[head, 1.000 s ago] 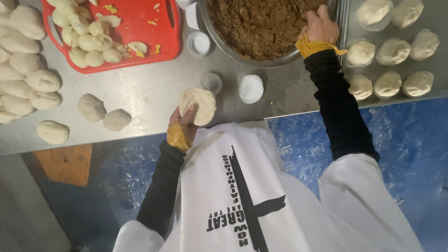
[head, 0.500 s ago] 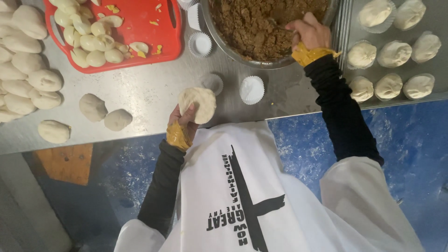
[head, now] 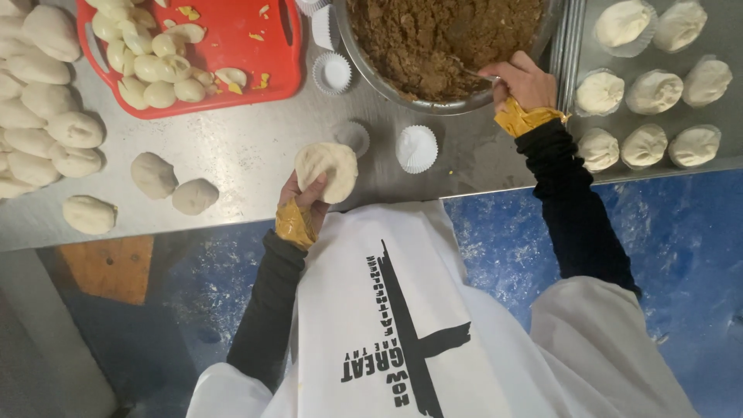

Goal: Stuffing and shaping dough buns with a meat and egg filling.

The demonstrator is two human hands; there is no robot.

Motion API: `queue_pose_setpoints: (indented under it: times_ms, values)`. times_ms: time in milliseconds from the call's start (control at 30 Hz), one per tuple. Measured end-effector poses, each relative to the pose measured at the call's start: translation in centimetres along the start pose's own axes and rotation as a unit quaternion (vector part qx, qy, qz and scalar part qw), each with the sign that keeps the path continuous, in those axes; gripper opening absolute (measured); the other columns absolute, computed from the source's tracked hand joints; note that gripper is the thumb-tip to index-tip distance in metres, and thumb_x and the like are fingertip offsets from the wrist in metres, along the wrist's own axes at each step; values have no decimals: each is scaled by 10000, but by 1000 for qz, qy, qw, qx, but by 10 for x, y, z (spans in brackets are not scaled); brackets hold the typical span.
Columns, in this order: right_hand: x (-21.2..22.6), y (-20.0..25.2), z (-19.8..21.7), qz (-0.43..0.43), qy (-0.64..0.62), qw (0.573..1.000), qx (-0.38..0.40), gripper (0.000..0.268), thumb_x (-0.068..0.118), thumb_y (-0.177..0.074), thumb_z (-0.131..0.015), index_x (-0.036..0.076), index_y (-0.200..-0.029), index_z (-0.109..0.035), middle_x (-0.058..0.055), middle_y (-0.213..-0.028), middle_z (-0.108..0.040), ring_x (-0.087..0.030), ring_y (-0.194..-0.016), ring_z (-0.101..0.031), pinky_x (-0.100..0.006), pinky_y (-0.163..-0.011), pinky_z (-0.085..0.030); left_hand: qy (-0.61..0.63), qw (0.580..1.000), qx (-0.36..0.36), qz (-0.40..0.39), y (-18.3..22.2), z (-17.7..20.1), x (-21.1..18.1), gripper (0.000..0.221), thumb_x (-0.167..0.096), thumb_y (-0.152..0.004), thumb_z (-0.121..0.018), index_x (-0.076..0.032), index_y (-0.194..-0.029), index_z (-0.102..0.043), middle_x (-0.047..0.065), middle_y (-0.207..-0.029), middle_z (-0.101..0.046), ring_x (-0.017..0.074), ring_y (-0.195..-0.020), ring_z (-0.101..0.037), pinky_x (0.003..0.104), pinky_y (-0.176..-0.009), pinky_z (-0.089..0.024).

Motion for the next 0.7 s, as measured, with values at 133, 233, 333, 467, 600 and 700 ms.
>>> queue_pose_setpoints:
  times_ms: [133, 233, 333, 467, 600, 700]
  values:
    - [4, 4, 4, -11, -31, 999, 28, 167, 122, -987, -728, 153, -1145, -772, 8, -850, -553, -139, -702, -657, -301, -581, -474, -16, 999, 30, 3, -11, -14, 8, 599, -99, -929, -737, -8, -1458, -471, 124, -1362, -614, 237, -1240, -634, 370, -1040, -571]
    - [0, 7, 4, -42, -54, 996, 60, 162, 116, -1017, -711, 165, -1162, -764, 14, -853, -555, -131, -689, -652, -301, -581, -473, -19, 998, 54, 7, -18, -28, 15, 590, -67, -930, -742, -2, -1455, -479, 120, -1352, -619, 225, -1232, -635, 360, -1040, -566]
    - [6, 5, 14, -5, -32, 998, 49, 241, 73, -959, -712, 166, -1173, -769, -9, -870, -556, -162, -718, -642, -320, -614, -490, -7, 997, 79, 6, -28, -44, 21, 588, -31, -920, -746, -4, -1448, -489, 111, -1340, -627, 214, -1222, -640, 356, -1040, -565]
    - [7, 9, 18, 39, -12, 999, 26, 317, -10, -913, -696, 170, -1156, -788, -36, -890, -585, -202, -751, -634, -341, -654, -511, 9, 995, 103, 9, -39, -58, 28, 575, 16, -901, -740, -11, -1424, -503, 106, -1321, -642, 211, -1207, -653, 354, -1034, -574]
    - [-4, 10, 15, 21, -39, 998, 48, 336, -33, -925, -672, 167, -1170, -784, -38, -883, -580, -190, -736, -628, -321, -666, -522, 0, 995, 100, 21, -47, -72, 28, 565, 24, -895, -732, -18, -1413, -509, 103, -1300, -648, 207, -1185, -663, 345, -1010, -587]
    - [-10, 6, 10, 25, -62, 996, 66, 348, -34, -923, -674, 169, -1183, -783, -43, -906, -595, -193, -759, -634, -332, -665, -509, -13, 995, 97, 29, -54, -83, 28, 561, 16, -896, -729, -20, -1411, -512, 100, -1278, -657, 199, -1154, -675, 332, -973, -603]
Point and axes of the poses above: each hand's wrist, its own y-axis away from the middle knuckle, its own z-axis out of the back of the hand, x = y × z, the point moved 10 cm from there along -y, towards the middle knuckle
